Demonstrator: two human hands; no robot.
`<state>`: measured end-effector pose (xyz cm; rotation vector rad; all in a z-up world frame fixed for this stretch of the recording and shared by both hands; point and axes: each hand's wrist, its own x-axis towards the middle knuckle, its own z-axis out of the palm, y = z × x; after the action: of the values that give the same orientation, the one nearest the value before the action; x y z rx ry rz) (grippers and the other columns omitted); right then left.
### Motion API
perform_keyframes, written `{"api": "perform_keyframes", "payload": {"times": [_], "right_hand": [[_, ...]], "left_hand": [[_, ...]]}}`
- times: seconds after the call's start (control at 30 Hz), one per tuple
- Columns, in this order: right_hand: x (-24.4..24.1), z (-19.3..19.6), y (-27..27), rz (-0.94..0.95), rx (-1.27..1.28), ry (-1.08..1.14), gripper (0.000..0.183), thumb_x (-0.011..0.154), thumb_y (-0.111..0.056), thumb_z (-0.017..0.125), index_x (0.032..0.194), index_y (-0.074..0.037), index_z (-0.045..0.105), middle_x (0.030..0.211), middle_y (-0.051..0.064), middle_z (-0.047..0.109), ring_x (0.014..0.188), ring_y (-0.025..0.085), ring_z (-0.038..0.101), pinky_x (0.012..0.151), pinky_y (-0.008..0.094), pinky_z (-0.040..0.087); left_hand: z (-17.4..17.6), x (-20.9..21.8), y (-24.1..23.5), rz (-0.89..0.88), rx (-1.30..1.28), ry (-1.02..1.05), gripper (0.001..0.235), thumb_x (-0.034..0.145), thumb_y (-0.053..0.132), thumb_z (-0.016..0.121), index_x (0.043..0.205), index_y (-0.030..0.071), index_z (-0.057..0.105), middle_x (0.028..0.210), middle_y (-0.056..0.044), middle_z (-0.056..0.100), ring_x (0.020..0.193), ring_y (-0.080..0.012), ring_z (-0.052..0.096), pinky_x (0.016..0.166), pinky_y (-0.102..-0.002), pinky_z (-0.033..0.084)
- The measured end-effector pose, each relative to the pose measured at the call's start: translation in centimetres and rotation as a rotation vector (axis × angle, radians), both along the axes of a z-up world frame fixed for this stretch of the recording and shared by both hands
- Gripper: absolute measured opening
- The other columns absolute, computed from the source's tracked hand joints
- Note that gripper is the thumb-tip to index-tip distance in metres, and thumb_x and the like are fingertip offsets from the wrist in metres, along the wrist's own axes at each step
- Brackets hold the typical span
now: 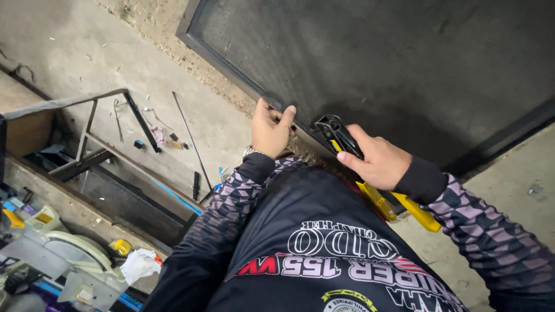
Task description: Assembling a mesh screen by drilling holes into a metal frame and securing the mesh with a rivet gun.
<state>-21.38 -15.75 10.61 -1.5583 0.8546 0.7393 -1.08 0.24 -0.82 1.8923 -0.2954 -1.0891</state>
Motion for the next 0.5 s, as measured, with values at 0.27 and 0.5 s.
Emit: {"api": "perform_keyframes", "payload": {"times": [0.27,0.5], "right_hand": [[0.5,1.1,1.3,0.047,-0.053,0.002,0.046,0.096,-0.042,0.057,0.136,-0.02,0.048,0.095,0.026,0.076,0.093,0.043,0.075,0.074,0.053,0.058],[0.9,1.6,1.4,-0.021,-0.12,-0.006,0.045,0.098,-0.039,0.058,0.135,-0.015,0.049,0.094,0.03,0.074,0.091,0.046,0.074,0.07,0.054,0.057]], "left_hand": [[-1.8,0.4,1.1,-0.051,-0.033,-0.056,0.03,0.099,0.018,0.069,0.115,0.004,0.048,0.072,-0.014,0.071,0.053,-0.0158,0.068,0.045,-0.026,0.055],[-3.7,0.6,2.0,-0.056,-0.089,-0.102,0.035,0.099,0.018,0.071,0.123,0.004,0.05,0.073,-0.012,0.071,0.061,-0.018,0.071,0.052,-0.029,0.057]]}}
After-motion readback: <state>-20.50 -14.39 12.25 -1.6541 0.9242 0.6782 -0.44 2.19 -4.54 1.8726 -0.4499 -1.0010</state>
